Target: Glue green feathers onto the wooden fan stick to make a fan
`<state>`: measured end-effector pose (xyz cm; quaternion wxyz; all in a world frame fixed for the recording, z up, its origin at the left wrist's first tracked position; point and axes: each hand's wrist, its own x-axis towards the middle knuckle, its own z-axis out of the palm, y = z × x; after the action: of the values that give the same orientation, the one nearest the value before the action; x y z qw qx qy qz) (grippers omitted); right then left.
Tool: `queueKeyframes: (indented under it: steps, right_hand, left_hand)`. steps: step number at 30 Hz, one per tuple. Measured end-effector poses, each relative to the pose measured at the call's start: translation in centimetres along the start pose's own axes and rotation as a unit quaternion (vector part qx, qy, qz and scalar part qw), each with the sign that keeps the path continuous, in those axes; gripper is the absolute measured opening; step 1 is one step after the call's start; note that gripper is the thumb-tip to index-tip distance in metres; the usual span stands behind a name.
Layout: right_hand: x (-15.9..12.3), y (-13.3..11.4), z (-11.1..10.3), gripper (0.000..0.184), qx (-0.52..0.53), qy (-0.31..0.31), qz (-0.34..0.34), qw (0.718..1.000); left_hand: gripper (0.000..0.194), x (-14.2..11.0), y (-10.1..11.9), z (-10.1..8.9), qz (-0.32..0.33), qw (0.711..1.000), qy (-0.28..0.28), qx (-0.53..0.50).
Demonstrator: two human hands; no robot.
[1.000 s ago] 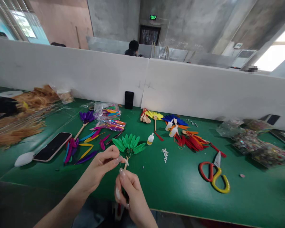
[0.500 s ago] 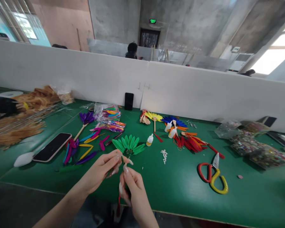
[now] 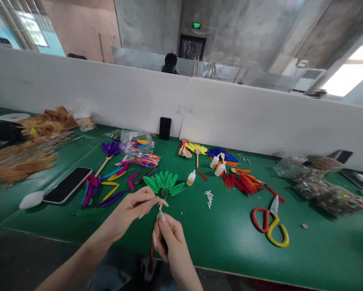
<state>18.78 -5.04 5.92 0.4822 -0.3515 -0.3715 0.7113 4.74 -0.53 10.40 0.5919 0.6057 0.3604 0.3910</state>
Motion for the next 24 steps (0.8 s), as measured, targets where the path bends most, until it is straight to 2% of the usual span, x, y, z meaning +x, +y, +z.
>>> queueKeyframes:
  steps: [16, 24]
  right_hand:
    - [-0.20, 0.32, -0.12, 0.041, -0.037, -0.013, 0.006, 0.999]
    - [-0.27, 0.01, -0.01, 0.043, -0.022, 0.000, 0.014, 1.000]
  left_hand:
    - [0.027, 0.26, -0.36, 0.12, 0.002, 0.999, 0.015, -0.035]
    - [0.031, 0.09, 0.45, -0.77, -0.021, 0.999, 0.019, 0.015]
